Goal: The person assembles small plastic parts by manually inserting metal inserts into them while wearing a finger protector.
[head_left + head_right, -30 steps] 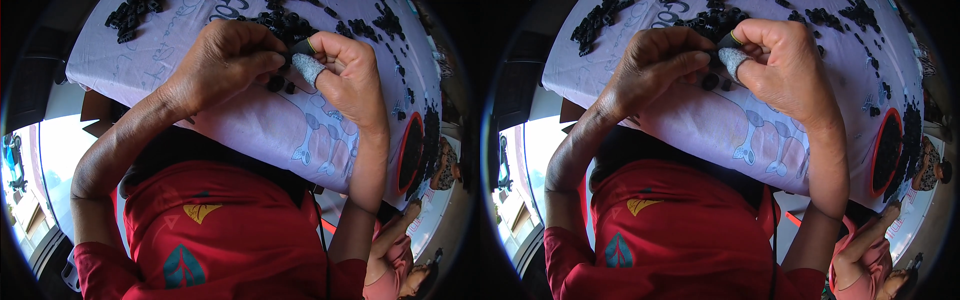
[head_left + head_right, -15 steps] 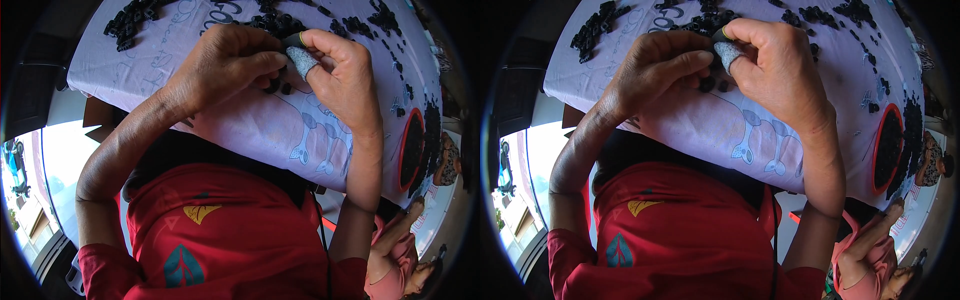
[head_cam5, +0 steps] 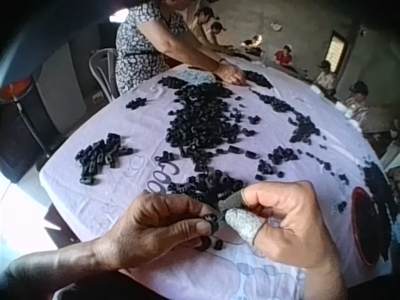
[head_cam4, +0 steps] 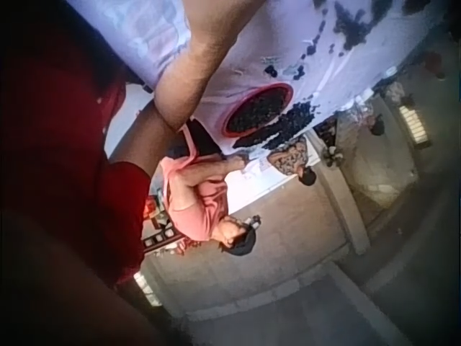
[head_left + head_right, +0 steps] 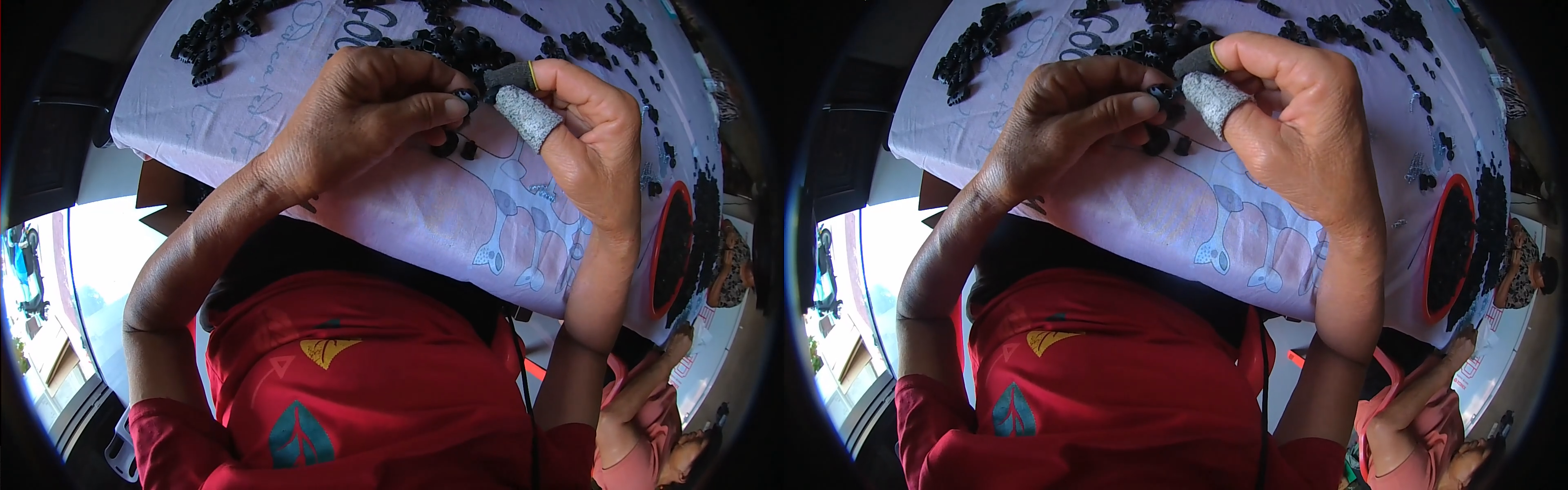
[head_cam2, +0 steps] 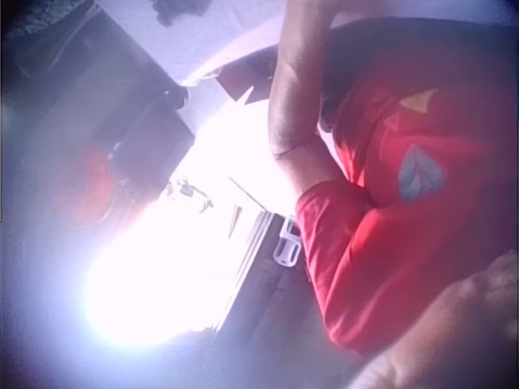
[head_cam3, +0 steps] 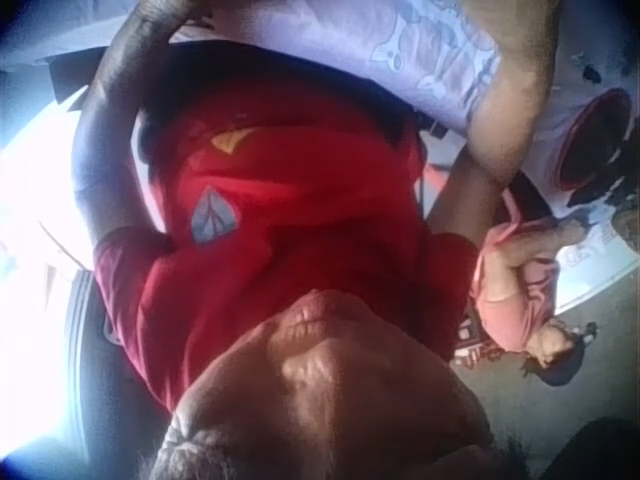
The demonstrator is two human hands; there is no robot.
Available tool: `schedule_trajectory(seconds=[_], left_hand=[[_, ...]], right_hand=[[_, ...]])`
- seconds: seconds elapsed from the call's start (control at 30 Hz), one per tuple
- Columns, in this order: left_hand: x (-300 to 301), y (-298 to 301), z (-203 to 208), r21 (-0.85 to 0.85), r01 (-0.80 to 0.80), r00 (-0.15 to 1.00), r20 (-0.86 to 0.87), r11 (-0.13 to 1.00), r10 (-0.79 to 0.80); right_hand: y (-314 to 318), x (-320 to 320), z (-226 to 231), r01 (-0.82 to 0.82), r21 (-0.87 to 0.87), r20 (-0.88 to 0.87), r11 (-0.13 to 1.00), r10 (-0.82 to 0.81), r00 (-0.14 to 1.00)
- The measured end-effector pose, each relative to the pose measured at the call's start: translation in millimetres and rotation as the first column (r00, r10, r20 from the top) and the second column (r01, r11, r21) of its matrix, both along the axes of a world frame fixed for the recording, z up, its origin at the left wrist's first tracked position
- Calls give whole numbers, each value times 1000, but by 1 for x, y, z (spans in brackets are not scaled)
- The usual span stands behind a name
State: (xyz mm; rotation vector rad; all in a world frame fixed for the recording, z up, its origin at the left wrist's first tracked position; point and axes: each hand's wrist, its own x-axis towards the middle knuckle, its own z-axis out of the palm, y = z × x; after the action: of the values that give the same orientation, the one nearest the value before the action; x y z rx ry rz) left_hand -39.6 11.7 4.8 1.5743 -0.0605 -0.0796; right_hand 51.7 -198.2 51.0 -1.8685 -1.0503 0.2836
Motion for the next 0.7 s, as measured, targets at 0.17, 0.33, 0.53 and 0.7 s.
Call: schedule_trajectory(seconds=[0.17, 0.33, 0.53, 0.7], left_hand=[[0, 2, 3, -7, 10, 1000, -4, 1000, -10], [-2, 3, 6, -33, 27, 999, -22, 999, -28], [-1, 5, 9, -99, -32, 991, -129, 995, 19], [2, 9, 9, -193, 0, 991, -132, 981, -26]], right_hand=[[-2, 3, 1, 0, -25, -44, 1000, -1, 999], [2, -1, -1, 12, -20, 2, 1000, -12, 1000], [2, 0, -3, 4, -5, 37, 1000, -4, 999], [2, -1, -8, -1, 41, 49, 999, -1, 999]])
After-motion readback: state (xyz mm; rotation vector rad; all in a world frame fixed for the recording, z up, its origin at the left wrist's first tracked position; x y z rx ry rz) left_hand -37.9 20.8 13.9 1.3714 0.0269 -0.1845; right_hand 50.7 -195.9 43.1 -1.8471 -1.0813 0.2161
